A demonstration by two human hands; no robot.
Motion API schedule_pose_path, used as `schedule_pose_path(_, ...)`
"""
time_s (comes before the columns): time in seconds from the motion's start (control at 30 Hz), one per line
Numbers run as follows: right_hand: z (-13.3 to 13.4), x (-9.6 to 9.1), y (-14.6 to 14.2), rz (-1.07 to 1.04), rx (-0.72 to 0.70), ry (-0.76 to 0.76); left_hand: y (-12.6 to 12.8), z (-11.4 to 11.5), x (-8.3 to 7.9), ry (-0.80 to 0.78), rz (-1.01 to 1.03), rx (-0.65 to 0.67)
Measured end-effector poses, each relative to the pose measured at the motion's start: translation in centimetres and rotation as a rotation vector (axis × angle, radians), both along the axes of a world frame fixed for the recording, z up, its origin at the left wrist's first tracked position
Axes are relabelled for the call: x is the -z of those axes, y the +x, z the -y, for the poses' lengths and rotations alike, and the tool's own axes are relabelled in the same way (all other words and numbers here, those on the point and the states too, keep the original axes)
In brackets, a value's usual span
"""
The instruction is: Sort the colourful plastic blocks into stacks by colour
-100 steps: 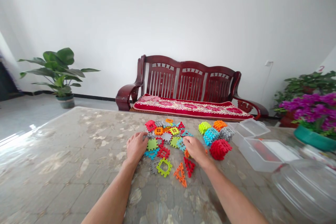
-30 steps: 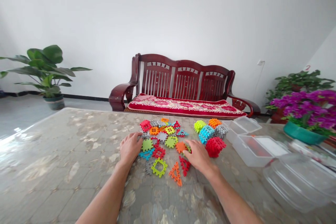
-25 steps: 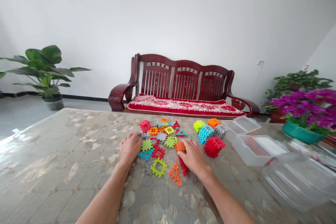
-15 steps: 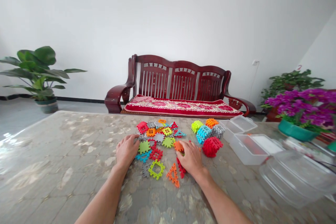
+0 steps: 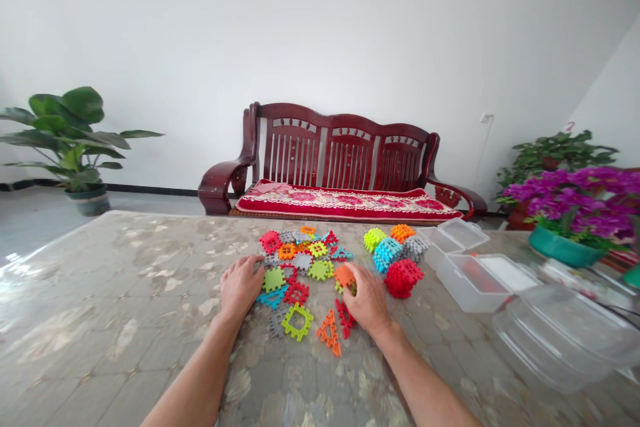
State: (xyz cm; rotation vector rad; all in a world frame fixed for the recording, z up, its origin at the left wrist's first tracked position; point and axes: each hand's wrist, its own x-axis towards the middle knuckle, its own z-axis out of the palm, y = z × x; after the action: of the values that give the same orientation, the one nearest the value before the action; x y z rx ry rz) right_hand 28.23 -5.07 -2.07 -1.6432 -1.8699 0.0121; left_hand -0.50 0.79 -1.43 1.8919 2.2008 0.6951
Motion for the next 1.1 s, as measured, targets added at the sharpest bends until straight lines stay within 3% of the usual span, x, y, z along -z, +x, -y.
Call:
schedule_pose_path(0.37, -0.9, 0.8, 0.8, 0.056, 0.117, -0.002, 0.0, 0.1, 0.0, 0.010, 0.018, 0.010)
schedule_pose_path(0.73, 0.0, 0.3, -1.1, 0.099, -0.079, 0.035, 0.0, -0.1, 0.2, 0.004, 0.031, 0.021)
schedule_pose_path(1.1, -1.2, -0.7, -3.3, 0.194, -0.095, -0.059, 0.1, 0.0, 0.1, 0.009, 0.042, 0.061)
